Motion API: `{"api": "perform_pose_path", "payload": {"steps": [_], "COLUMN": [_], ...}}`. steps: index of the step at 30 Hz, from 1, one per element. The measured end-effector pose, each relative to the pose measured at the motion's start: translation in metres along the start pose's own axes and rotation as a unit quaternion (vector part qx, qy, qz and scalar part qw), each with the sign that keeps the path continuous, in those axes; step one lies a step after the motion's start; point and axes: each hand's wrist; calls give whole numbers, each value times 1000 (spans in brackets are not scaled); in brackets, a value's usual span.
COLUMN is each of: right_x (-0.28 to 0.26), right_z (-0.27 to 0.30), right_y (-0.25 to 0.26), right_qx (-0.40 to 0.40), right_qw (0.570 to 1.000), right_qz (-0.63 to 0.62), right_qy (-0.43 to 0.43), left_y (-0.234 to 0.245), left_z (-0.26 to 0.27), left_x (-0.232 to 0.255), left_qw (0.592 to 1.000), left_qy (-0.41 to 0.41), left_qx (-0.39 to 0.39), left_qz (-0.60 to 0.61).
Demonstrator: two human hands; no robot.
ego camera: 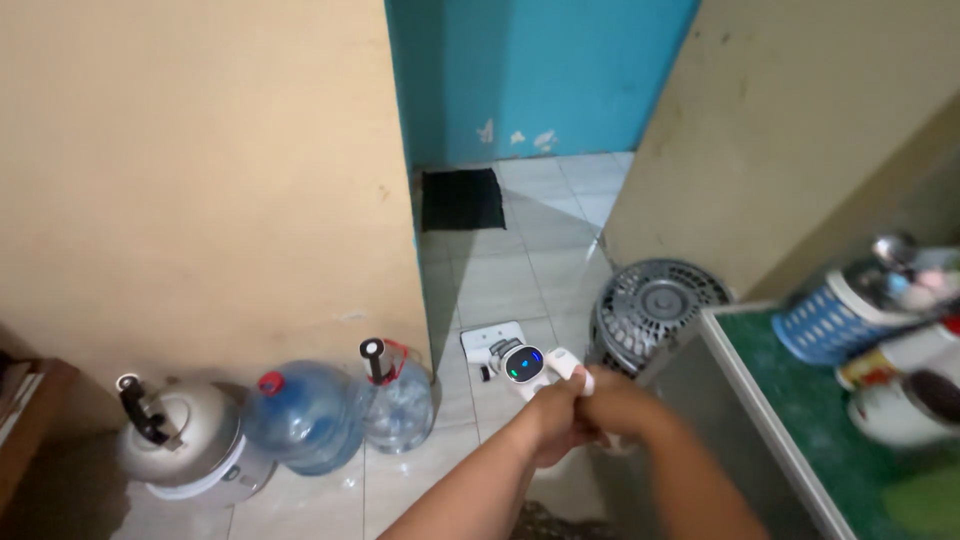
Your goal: The user is vacuuming the floor in a room.
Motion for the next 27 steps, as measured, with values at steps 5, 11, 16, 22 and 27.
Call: {"api": "perform_pose_path", "payload": {"steps": [5,11,16,22,27], "right_x": [17,-20,-23,-11,26], "right_z": [59,142,152,137,106], "right_y": [-17,-17,-20,-40,-57], "right_qx": [21,7,25,96,93], "right_qw": [997,987,942,892,861], "right_qz": [-15,-155,-335,-441,-495], "right_qy": [67,41,23,20,65], "left_y": [-33,-68,-86,-76,-95], "left_z": [55,78,85,51,74], "left_x": [-6,3,34,38,45], "left_qw": [995,977,945,896,878], "left_qy": [43,39,83,79,149], "left_qx": [-74,-82,-139,-203,-109], "left_qz": [-44,-195,-285,-386,-442]}}
Point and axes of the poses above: each hand's wrist, its own z-axis away from the middle knuckle, its own y-axis out of the back of the hand, x = y × z, and after that the axes turned 2 degrees about z, right-handed
